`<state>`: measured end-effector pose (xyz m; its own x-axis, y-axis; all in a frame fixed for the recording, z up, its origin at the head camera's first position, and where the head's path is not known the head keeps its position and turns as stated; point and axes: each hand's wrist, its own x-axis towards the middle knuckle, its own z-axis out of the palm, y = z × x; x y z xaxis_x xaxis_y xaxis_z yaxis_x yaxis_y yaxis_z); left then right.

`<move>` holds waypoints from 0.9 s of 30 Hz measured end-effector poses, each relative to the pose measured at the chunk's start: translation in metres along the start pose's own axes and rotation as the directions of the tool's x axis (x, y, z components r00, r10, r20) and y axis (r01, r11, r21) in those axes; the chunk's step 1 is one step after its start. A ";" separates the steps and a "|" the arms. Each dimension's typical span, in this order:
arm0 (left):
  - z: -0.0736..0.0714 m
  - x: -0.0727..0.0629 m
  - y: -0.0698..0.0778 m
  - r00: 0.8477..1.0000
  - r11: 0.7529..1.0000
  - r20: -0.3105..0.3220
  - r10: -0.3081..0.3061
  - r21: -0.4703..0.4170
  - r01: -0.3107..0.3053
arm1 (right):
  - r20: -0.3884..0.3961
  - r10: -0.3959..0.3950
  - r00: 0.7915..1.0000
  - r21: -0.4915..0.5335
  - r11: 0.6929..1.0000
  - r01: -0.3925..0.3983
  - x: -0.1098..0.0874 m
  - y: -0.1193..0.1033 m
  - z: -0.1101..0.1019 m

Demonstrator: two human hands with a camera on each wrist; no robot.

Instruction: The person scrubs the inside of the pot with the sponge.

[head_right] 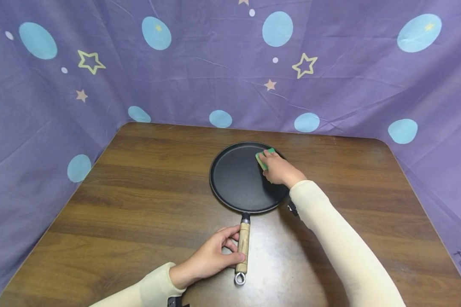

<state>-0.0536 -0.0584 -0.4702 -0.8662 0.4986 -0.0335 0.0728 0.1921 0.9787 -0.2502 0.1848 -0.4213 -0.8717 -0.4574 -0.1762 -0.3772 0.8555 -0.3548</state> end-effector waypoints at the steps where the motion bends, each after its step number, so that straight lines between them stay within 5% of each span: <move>1: 0.000 0.000 0.000 1.000 1.000 -0.001 0.000 0.000 0.000 | -0.005 0.001 1.000 -0.004 1.000 -0.001 -0.002 0.000 0.000; 27: 0.000 0.001 0.000 1.000 1.000 -0.002 -0.017 -0.009 0.017 | -0.051 0.033 0.998 -0.040 0.999 -0.035 -0.051 -0.027 0.021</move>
<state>-0.0541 -0.0575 -0.4699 -0.8681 0.4939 -0.0500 0.0533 0.1929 0.9798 -0.1892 0.1799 -0.4225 -0.8986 -0.4156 -0.1408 -0.3583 0.8801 -0.3113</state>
